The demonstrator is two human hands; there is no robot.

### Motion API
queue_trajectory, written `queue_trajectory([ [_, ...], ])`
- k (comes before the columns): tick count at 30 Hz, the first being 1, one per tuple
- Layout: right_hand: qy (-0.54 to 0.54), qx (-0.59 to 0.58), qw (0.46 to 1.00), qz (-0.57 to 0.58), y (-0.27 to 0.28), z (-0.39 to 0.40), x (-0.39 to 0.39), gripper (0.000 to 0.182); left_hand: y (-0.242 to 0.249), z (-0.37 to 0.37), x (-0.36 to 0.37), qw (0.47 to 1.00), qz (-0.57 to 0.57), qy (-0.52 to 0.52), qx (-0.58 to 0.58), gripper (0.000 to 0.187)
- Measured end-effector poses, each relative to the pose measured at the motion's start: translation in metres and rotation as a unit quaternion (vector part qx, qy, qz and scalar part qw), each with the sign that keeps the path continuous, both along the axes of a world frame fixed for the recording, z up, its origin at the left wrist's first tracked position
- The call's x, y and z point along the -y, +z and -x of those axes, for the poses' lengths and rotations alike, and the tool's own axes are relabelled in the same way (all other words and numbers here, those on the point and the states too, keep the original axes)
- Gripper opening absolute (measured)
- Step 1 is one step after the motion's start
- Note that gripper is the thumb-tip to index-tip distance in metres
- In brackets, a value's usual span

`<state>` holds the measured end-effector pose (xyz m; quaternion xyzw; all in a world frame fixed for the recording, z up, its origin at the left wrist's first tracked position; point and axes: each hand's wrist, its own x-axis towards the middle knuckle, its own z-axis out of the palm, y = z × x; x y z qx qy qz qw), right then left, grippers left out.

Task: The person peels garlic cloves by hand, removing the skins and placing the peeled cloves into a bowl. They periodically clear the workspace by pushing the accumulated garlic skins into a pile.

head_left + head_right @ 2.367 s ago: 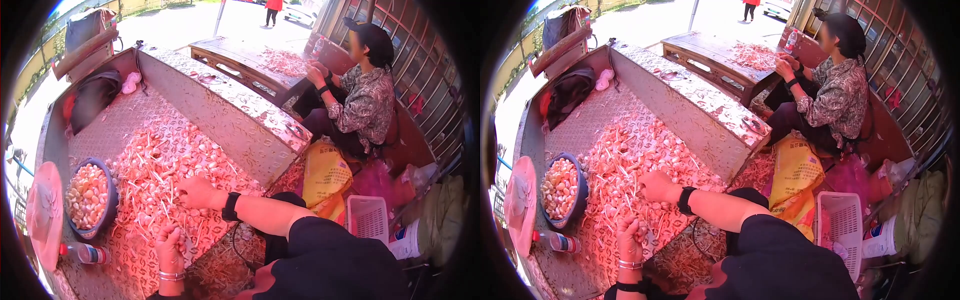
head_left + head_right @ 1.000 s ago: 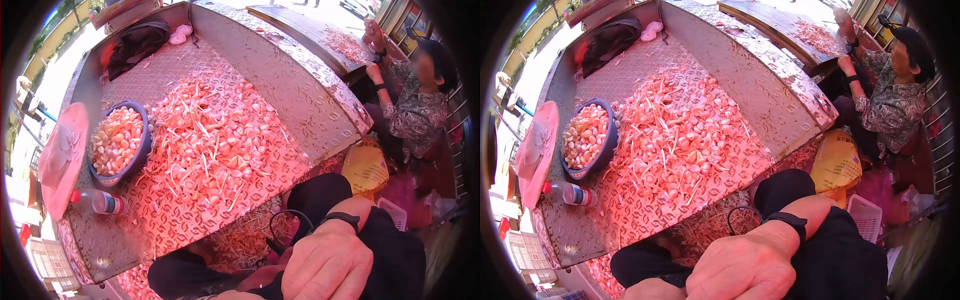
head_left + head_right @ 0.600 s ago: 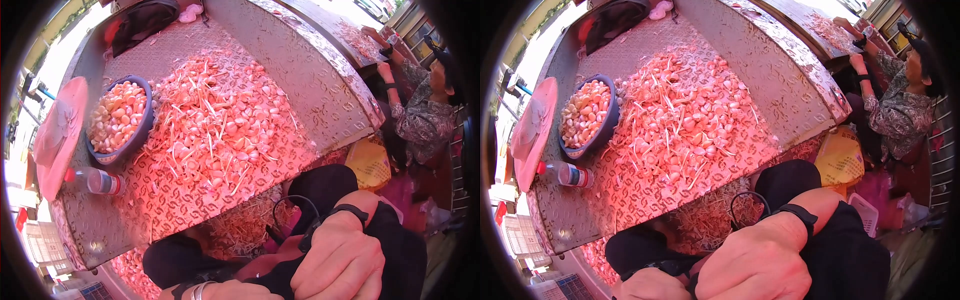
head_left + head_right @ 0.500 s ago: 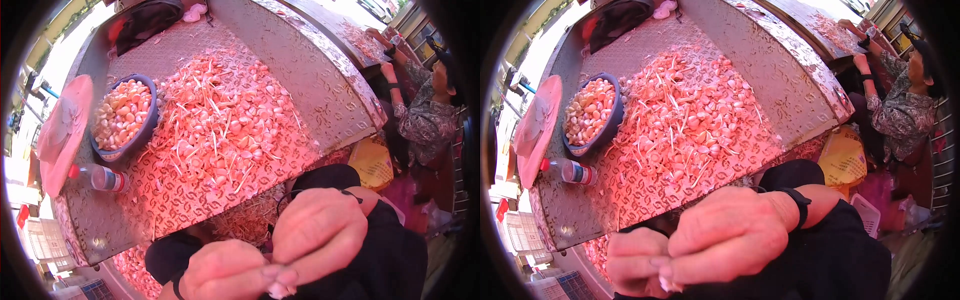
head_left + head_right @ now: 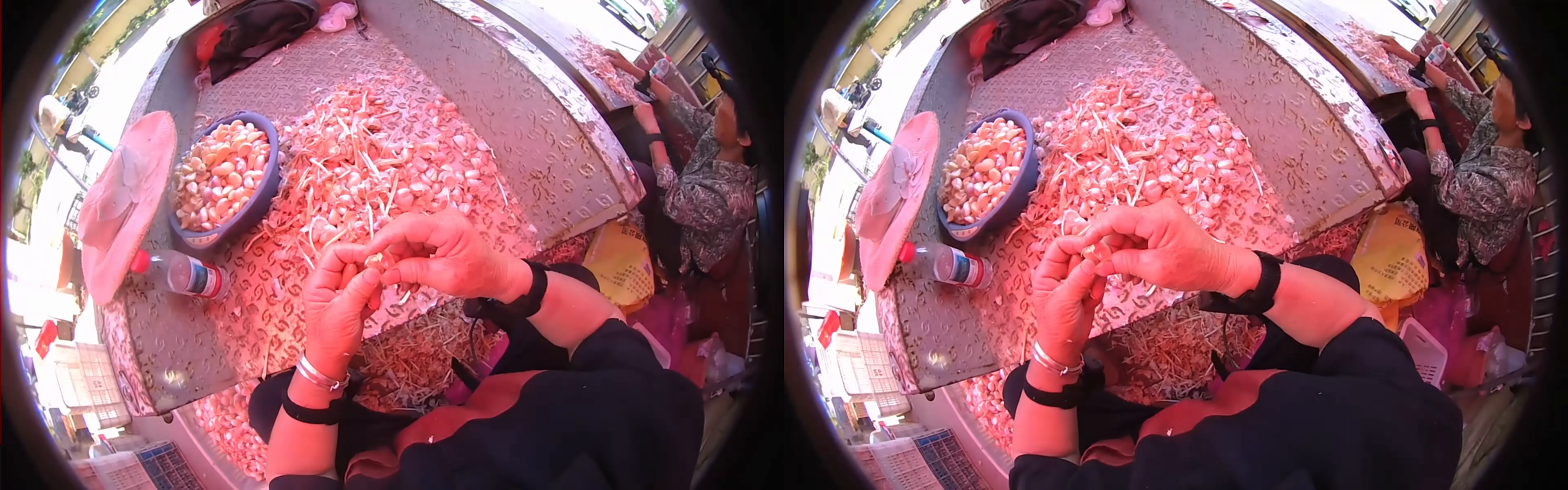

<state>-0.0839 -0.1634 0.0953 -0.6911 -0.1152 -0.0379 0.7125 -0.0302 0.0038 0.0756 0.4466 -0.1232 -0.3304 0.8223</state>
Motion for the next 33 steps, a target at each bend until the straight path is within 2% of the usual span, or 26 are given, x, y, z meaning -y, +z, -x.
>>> queue_trajectory([
  [1, -0.013, 0.0, 0.998, 0.06, 0.0, 0.0, 0.003, 0.026, -0.002, -0.001, 0.0, 1.0, -0.004, -0.01, -0.009, 0.014],
  [2, -0.014, 0.0, 0.998, 0.059, 0.0, 0.001, 0.005, 0.026, -0.003, -0.002, 0.0, 1.0, -0.006, -0.011, -0.01, 0.014],
  [4, 0.009, -0.132, 0.988, -0.075, 0.0, 0.001, 0.008, 0.02, -0.004, -0.005, 0.001, 0.998, -0.003, -0.038, -0.058, 0.013],
  [5, 0.009, -0.132, 0.988, -0.076, 0.0, 0.0, 0.011, 0.02, -0.007, -0.007, 0.0, 0.998, -0.004, -0.038, -0.058, 0.013],
  [7, 0.046, -0.232, 0.951, -0.198, -0.001, -0.002, 0.02, 0.021, -0.015, -0.012, 0.0, 0.985, 0.059, -0.113, -0.115, 0.012],
  [8, 0.057, -0.233, 0.942, -0.234, -0.007, -0.003, 0.026, 0.025, -0.016, -0.012, 0.001, 0.985, 0.058, -0.113, -0.116, 0.012],
  [10, 0.043, -0.249, 0.937, -0.242, -0.004, -0.003, 0.028, 0.024, -0.017, -0.013, 0.005, 0.975, 0.071, -0.13, -0.163, 0.013],
  [15, 0.015, -0.28, 0.929, -0.241, -0.017, 0.0, 0.035, 0.021, -0.027, -0.011, 0.014, 0.978, 0.052, -0.135, -0.153, 0.015],
  [17, 0.012, -0.271, 0.94, -0.209, -0.023, -0.001, 0.036, 0.02, -0.026, -0.009, 0.019, 0.98, 0.03, -0.126, -0.152, 0.016],
  [19, 0.011, -0.264, 0.957, -0.123, -0.026, -0.001, 0.039, 0.022, -0.027, -0.007, 0.022, 0.98, 0.006, -0.102, -0.171, 0.017],
  [21, -0.003, -0.259, 0.958, -0.121, -0.021, -0.001, 0.05, 0.022, -0.033, -0.011, 0.023, 0.978, 0.016, -0.126, -0.165, 0.015],
  [23, -0.128, -0.199, 0.968, -0.088, -0.018, -0.005, 0.072, 0.02, -0.041, -0.012, 0.023, 0.97, 0.019, -0.101, -0.221, 0.012],
  [24, -0.129, -0.201, 0.967, -0.088, -0.021, -0.006, 0.085, 0.02, -0.048, -0.016, 0.02, 0.963, 0.068, -0.101, -0.24, 0.01],
  [26, -0.246, -0.151, 0.956, 0.051, -0.036, -0.008, 0.106, 0.014, -0.051, -0.018, 0.018, 0.958, 0.085, -0.089, -0.259, 0.011],
  [27, -0.246, -0.151, 0.956, 0.051, -0.042, -0.007, 0.105, 0.014, -0.052, -0.02, 0.017, 0.953, 0.102, -0.074, -0.277, 0.011],
  [29, -0.198, -0.139, 0.916, 0.321, -0.057, -0.003, 0.098, 0.012, -0.049, -0.02, 0.017, 0.949, 0.108, -0.082, -0.284, 0.014],
  [30, -0.191, -0.069, 0.889, 0.411, -0.078, -0.005, 0.096, 0.012, -0.045, -0.019, 0.019, 0.962, 0.056, -0.043, -0.263, 0.015],
  [31, -0.19, -0.07, 0.889, 0.41, -0.084, -0.008, 0.09, 0.012, -0.043, -0.019, 0.021, 0.97, 0.003, -0.003, -0.241, 0.017],
  [33, -0.161, 0.016, 0.875, 0.457, -0.092, -0.014, 0.075, 0.016, -0.045, -0.019, 0.018, 0.97, 0.035, -0.009, -0.242, 0.017],
])
